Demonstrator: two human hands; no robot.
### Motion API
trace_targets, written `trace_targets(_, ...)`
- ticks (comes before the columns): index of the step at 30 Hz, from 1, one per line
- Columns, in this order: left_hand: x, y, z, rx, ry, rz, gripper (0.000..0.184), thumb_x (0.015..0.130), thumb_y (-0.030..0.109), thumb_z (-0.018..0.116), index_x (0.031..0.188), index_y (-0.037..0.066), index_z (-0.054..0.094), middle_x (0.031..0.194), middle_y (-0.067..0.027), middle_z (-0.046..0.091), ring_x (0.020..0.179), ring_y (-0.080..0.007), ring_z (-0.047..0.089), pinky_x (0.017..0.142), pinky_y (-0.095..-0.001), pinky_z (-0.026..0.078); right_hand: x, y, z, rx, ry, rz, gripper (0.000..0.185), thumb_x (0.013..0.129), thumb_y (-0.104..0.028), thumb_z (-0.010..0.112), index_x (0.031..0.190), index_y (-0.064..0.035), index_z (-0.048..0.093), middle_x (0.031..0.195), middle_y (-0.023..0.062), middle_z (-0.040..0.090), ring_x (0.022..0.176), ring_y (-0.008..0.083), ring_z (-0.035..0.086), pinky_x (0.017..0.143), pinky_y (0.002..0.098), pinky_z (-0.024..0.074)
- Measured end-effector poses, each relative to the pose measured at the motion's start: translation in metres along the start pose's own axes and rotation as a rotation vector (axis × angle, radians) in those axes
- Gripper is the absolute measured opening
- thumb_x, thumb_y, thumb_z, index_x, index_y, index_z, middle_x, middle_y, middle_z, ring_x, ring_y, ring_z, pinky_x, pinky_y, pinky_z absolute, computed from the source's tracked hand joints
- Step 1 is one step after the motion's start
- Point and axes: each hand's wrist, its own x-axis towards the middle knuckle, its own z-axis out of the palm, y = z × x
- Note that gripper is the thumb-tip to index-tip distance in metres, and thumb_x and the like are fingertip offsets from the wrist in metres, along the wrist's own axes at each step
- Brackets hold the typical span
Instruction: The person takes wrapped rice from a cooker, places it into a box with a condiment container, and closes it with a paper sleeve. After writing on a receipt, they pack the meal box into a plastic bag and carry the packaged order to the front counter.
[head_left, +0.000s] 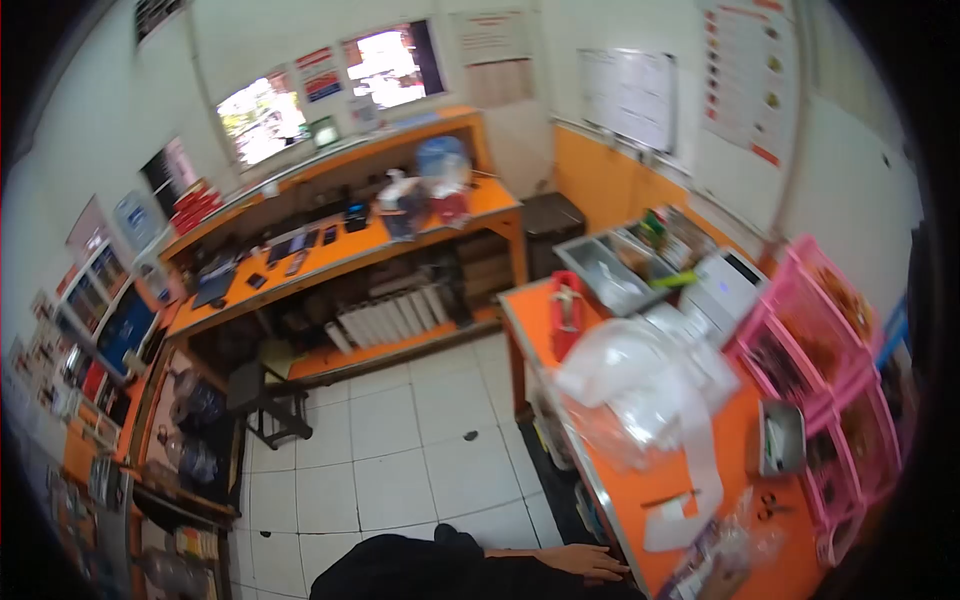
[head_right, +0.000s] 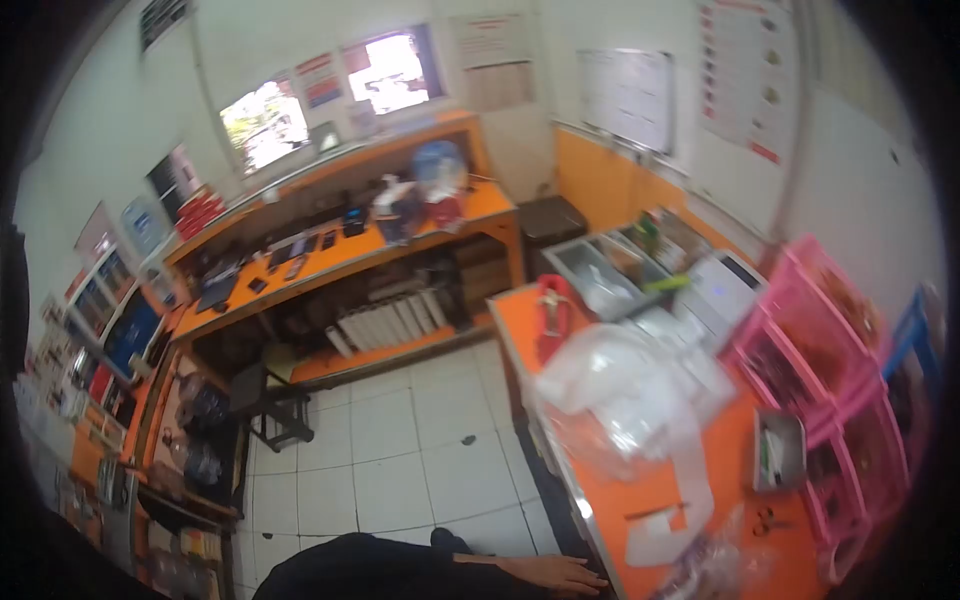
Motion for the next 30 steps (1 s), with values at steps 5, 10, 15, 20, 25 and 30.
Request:
trace_targets(5, -0.176, 0.03, -0.122, -0.242, 0.341, -0.609, 0.033, 0.093, 0.008, 0.055, 0.126, 0.007, 0.056, 0.13, -0.0095, 0.058, 0.116, -0.0262, 0.058, 0.096, -0.0378, 0.047, -0.024, -0.121, 0.03, 0.073, 0.247, -0.149, 0.063, 0.085, -0.015, 0.069, 0.138, 0.0048, 0.04, 0.132, 0.0195, 0.044, 0.121, 0.0323, 0.045, 0.1, 0.0385, 0.0393)
trace_targets(10, -0.352, 0.062, -0.189, 0.149, 0.714, -0.953, 0.023, 0.09, 0.007, 0.059, 0.111, 0.011, 0.066, 0.106, -0.0066, 0.069, 0.097, -0.0249, 0.065, 0.084, -0.0354, 0.052, -0.059, -0.238, 0.065, 0.261, 0.455, -0.259, 0.061, 0.087, -0.014, 0.066, 0.138, 0.0061, 0.04, 0.136, 0.0199, 0.043, 0.122, 0.0319, 0.046, 0.1, 0.0374, 0.0397)
trace_targets(15, -0.428, 0.078, -0.253, 0.247, 1.026, -1.118, 0.016, 0.09, 0.009, 0.06, 0.103, 0.01, 0.069, 0.1, -0.0073, 0.07, 0.089, -0.0252, 0.068, 0.078, -0.0337, 0.054, -0.084, -0.355, 0.127, 0.595, 0.39, -0.297, 0.058, 0.089, -0.014, 0.064, 0.138, 0.0074, 0.04, 0.139, 0.0202, 0.042, 0.122, 0.0314, 0.046, 0.1, 0.0363, 0.04)
trace_targets(20, -0.47, 0.036, -0.309, 0.18, 1.137, -1.071, 0.016, 0.09, 0.007, 0.061, 0.104, 0.006, 0.069, 0.102, -0.0112, 0.069, 0.096, -0.0254, 0.067, 0.084, -0.0319, 0.052, -0.069, -0.438, 0.288, 0.095, 0.152, -0.664, 0.052, 0.089, -0.008, 0.06, 0.137, 0.0041, 0.045, 0.145, 0.022, 0.036, 0.126, 0.0314, 0.044, 0.1, 0.0344, 0.0405)
trace_targets(25, -0.552, -0.014, -0.373, 0.217, 1.29, -1.137, 0.016, 0.09, 0.008, 0.062, 0.104, 0.005, 0.069, 0.101, -0.0113, 0.069, 0.095, -0.0247, 0.067, 0.084, -0.0318, 0.051, -0.145, -0.646, 0.412, 1.02, -0.578, -0.426, 0.056, 0.087, -0.01, 0.068, 0.133, 0.0083, 0.042, 0.134, 0.019, 0.048, 0.122, 0.0243, 0.047, 0.104, 0.0381, 0.0363)
trace_targets(30, -0.69, -0.047, -0.405, 0.361, 1.466, -1.455, 0.014, 0.091, 0.009, 0.061, 0.101, 0.004, 0.07, 0.096, -0.0124, 0.07, 0.089, -0.0235, 0.067, 0.08, -0.0327, 0.052, -0.159, -0.769, 0.601, 0.785, -0.443, -0.723, 0.048, 0.088, -0.01, 0.068, 0.128, 0.0067, 0.048, 0.121, 0.0154, 0.055, 0.112, 0.0242, 0.052, 0.097, 0.0359, 0.0408)
